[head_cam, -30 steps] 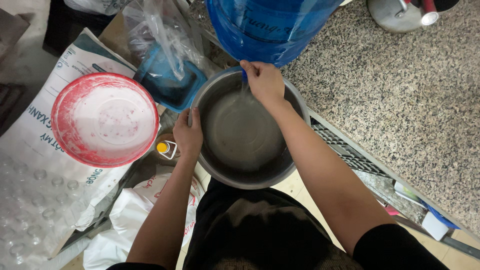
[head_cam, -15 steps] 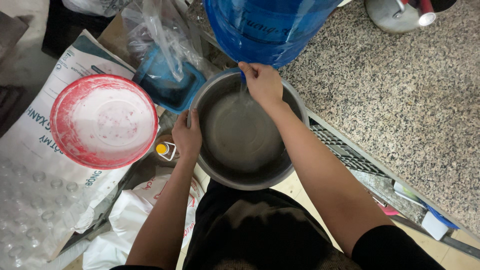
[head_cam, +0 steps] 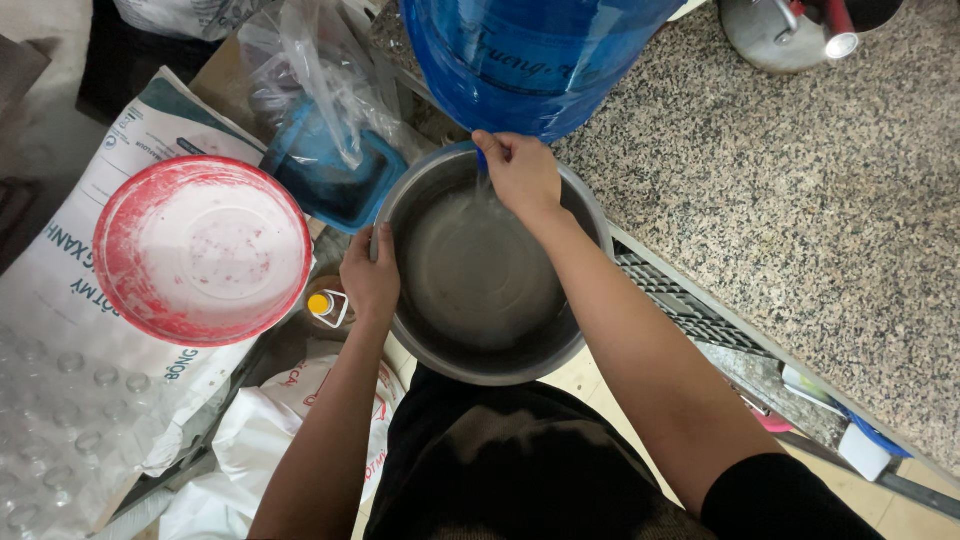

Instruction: The person washes a scoop, then transfers a tan liquid from a large bowl into a pot through a sieve before rinsing the bowl at a tap.

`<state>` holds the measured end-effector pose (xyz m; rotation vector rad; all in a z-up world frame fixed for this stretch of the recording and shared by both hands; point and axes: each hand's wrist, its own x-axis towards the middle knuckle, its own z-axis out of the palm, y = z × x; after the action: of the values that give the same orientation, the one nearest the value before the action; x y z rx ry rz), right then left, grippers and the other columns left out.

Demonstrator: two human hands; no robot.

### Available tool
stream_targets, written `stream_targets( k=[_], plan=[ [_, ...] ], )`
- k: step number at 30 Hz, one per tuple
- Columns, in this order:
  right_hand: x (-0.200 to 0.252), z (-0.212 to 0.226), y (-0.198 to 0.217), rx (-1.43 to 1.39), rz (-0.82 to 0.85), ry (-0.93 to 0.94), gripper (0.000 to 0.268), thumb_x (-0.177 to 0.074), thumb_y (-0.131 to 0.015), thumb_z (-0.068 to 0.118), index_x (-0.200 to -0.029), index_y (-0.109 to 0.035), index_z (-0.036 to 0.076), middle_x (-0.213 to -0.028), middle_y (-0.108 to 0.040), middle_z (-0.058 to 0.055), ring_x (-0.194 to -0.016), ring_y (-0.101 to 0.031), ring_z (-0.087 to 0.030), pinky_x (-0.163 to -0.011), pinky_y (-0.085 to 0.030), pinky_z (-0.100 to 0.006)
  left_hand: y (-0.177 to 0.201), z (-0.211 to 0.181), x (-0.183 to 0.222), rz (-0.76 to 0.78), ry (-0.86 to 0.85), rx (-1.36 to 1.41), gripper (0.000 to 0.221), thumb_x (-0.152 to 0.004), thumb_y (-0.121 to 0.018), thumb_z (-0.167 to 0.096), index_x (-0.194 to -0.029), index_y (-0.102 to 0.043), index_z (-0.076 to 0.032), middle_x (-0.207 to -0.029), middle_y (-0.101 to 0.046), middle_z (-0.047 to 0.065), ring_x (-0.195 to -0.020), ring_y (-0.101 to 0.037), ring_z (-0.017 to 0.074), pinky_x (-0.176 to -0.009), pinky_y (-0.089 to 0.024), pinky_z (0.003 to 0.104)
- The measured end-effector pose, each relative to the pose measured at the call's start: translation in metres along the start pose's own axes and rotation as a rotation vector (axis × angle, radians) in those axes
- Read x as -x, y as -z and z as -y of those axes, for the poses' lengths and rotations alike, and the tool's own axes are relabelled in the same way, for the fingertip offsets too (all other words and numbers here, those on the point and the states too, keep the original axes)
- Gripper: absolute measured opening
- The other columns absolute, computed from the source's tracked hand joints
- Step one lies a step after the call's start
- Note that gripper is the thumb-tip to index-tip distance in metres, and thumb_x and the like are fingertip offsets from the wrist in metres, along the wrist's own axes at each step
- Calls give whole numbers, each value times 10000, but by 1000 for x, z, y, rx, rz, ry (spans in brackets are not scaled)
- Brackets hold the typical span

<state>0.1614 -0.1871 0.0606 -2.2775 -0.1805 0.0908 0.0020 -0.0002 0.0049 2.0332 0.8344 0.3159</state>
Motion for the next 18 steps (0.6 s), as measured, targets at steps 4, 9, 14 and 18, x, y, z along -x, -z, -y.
stream_targets(
  k=[4,9,14,18],
  plan=[
    [0,0,-1,21,26,-41,605,-973,-561,611,-775,-694,55,-628,-615,-152,-598,-602,-369,-582,-454,-474,-1,3,0,6,13,-14,452,-1013,-588,-438,-1176,-718,-37,-1041,-742,226,-983,-717,372,-872,-524,439],
    [1,0,-2,16,-11,-33,556,-964,-583,584,-801,-715,69,-644,-630,-154,-622,-614,-377,-586,-460,-470,0,3,0,-3,-2,-38,434,-1011,-599,-423,-1168,-723,-38,-1037,-738,237,-980,-712,386,-868,-520,442],
    [-2,-2,-4,-3,-39,6,506,-962,-592,554,-841,-734,84,-656,-638,-154,-623,-618,-381,-588,-462,-463,-1,2,0,-8,-4,-13,429,-1010,-600,-415,-1167,-723,-36,-1031,-740,237,-977,-721,378,-868,-526,432],
    [0,-9,-7,-67,10,-15,501,-990,-601,528,-892,-726,52,-681,-648,-154,-625,-629,-333,-605,-469,-440,-3,6,0,-14,-19,8,456,-1011,-605,-418,-1194,-706,-13,-1069,-734,249,-1015,-721,375,-891,-529,422]
  ],
)
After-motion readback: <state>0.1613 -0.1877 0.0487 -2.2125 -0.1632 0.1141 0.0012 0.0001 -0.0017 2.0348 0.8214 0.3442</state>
